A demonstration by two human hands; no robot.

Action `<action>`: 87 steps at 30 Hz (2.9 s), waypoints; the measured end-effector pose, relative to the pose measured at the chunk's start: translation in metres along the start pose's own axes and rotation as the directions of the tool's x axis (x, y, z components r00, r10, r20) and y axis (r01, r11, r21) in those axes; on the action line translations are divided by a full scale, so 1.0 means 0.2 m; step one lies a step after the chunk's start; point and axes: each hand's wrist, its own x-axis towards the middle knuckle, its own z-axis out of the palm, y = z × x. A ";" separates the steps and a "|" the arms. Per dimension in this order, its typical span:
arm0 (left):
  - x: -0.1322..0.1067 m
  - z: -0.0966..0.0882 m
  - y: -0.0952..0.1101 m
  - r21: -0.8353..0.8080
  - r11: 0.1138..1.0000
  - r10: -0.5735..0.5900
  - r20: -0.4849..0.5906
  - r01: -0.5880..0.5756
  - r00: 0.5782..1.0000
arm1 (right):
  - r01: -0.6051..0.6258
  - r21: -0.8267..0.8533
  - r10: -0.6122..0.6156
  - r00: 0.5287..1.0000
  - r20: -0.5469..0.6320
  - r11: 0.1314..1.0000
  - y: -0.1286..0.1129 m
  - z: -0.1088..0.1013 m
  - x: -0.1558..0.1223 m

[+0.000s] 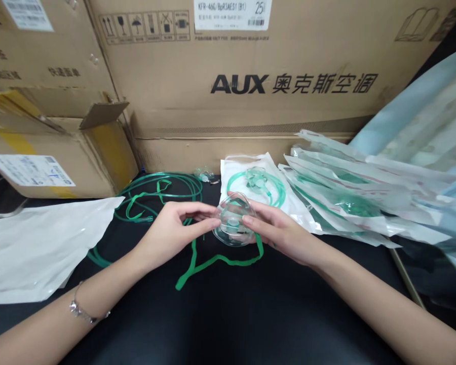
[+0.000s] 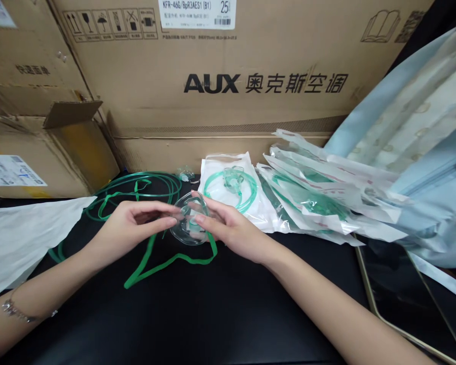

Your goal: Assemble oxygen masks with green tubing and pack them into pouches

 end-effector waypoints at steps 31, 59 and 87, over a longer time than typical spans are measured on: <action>0.08 -0.10 -0.05 -0.166 0.947 -0.307 -0.231 0.273 0.923 | -0.259 0.025 0.256 0.963 0.085 0.966 -0.12 -0.04 -0.03; -0.35 -0.05 -0.08 0.742 0.428 0.155 0.503 -0.516 0.850 | 0.318 -0.864 -0.029 0.942 0.334 0.390 0.08 0.04 -0.25; -0.29 -0.04 -0.13 0.621 0.635 0.098 0.525 -0.459 0.845 | 0.284 -0.871 0.035 0.945 0.324 0.401 0.11 0.05 -0.22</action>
